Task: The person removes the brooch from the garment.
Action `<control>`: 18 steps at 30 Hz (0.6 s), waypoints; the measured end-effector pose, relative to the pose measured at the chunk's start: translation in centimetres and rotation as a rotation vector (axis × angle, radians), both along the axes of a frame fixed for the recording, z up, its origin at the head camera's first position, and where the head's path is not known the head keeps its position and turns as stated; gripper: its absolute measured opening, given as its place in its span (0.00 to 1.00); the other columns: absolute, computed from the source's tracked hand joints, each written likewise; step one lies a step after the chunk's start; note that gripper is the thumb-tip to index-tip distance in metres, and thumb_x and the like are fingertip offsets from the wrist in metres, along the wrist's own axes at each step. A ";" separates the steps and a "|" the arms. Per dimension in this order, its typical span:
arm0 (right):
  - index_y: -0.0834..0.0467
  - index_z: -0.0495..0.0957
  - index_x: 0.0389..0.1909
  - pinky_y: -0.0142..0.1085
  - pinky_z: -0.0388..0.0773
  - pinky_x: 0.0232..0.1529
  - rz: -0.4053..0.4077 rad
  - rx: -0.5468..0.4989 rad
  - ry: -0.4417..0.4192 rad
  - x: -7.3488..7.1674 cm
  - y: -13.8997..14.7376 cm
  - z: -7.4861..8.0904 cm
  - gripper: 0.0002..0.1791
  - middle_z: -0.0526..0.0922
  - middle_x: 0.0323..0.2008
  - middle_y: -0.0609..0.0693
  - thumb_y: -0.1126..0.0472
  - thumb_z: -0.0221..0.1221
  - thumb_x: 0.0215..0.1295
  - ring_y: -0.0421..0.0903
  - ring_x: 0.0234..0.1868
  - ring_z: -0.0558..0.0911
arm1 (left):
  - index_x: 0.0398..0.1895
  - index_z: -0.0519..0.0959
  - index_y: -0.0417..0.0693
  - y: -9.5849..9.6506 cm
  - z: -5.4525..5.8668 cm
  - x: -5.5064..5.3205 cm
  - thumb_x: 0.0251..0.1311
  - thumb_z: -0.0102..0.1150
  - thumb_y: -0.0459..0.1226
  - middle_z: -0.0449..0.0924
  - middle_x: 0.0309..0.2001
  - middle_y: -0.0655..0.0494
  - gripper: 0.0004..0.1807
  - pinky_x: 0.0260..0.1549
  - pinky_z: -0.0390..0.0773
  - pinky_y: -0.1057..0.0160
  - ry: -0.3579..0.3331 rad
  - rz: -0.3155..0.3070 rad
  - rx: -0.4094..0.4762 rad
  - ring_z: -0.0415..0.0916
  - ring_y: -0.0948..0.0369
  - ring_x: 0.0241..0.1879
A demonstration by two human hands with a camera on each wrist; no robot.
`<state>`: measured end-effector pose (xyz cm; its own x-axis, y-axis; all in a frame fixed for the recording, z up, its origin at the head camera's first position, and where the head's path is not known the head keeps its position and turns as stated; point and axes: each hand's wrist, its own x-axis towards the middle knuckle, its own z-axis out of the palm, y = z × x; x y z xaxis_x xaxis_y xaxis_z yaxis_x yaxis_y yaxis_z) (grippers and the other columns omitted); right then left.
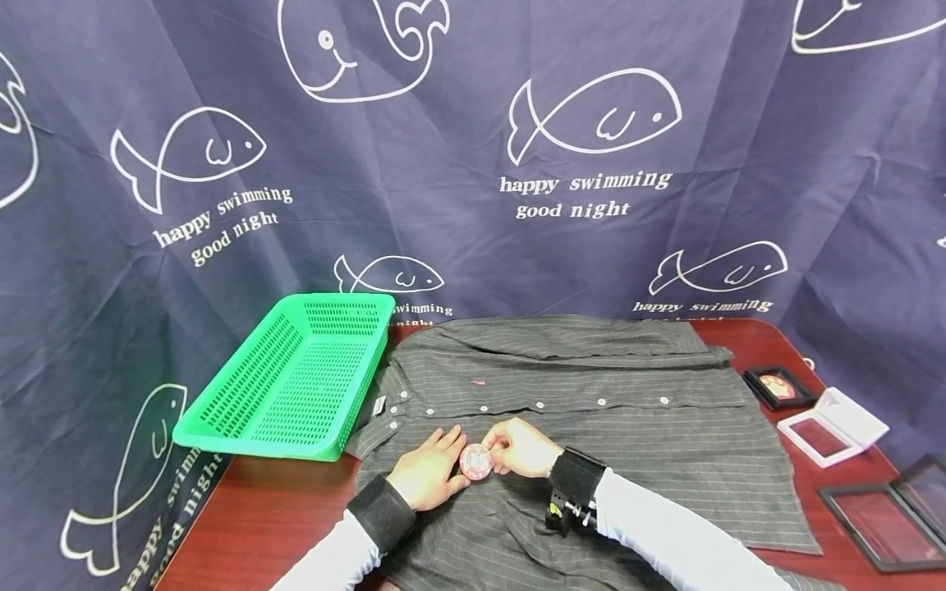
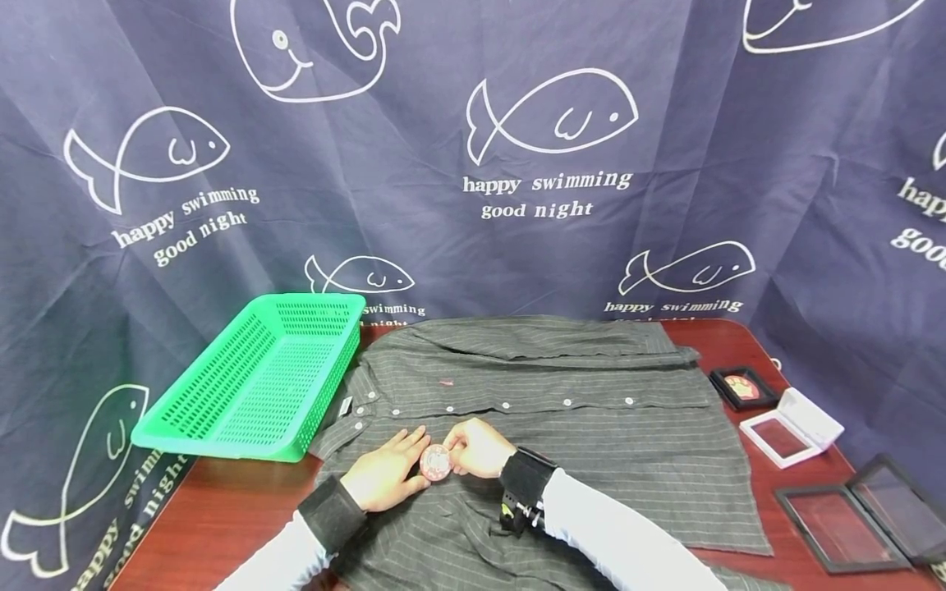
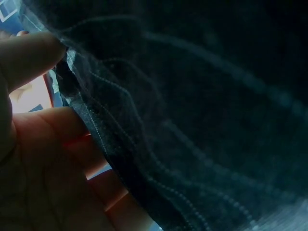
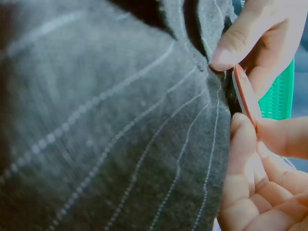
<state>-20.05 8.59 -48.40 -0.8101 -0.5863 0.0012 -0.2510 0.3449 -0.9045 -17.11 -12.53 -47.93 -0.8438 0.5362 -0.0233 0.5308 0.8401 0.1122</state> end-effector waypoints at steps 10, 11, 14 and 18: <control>0.72 0.78 0.35 0.32 0.81 0.26 -0.006 -0.004 0.011 0.5 0.4 0.7 0.09 0.83 0.23 0.60 0.77 0.53 0.54 0.42 0.22 0.80 | 0.65 0.72 0.41 0.1 -0.5 -0.5 0.58 0.63 0.51 0.70 0.69 0.48 0.35 0.58 0.75 0.47 -0.012 0.028 0.007 0.69 0.45 0.66; 0.71 0.78 0.35 0.31 0.81 0.26 -0.009 -0.008 0.017 0.6 0.5 0.7 0.09 0.83 0.23 0.60 0.76 0.52 0.54 0.41 0.22 0.80 | 0.65 0.72 0.41 0.1 -0.5 -0.4 0.58 0.63 0.52 0.70 0.69 0.48 0.36 0.58 0.75 0.48 -0.013 0.028 0.005 0.69 0.45 0.66; 0.71 0.78 0.36 0.30 0.80 0.26 -0.023 -0.031 0.032 0.8 0.9 0.8 0.09 0.83 0.23 0.60 0.76 0.52 0.54 0.38 0.22 0.78 | 0.66 0.72 0.41 0.1 -0.4 -0.4 0.58 0.62 0.52 0.70 0.69 0.47 0.36 0.59 0.75 0.48 -0.019 0.027 -0.001 0.69 0.45 0.66; 0.73 0.78 0.38 0.31 0.81 0.29 -0.055 -0.091 0.048 0.7 1.8 1.2 0.10 0.83 0.25 0.64 0.75 0.53 0.55 0.36 0.24 0.79 | 0.66 0.71 0.41 0.1 -0.1 -0.2 0.59 0.62 0.52 0.69 0.69 0.47 0.36 0.60 0.74 0.49 -0.031 0.025 -0.007 0.69 0.45 0.66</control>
<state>-19.31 10.40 -47.24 -0.8387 -0.5366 0.0925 -0.2782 0.2761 -0.9200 -17.28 -12.42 -48.01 -0.8559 0.5144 -0.0530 0.5057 0.8540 0.1225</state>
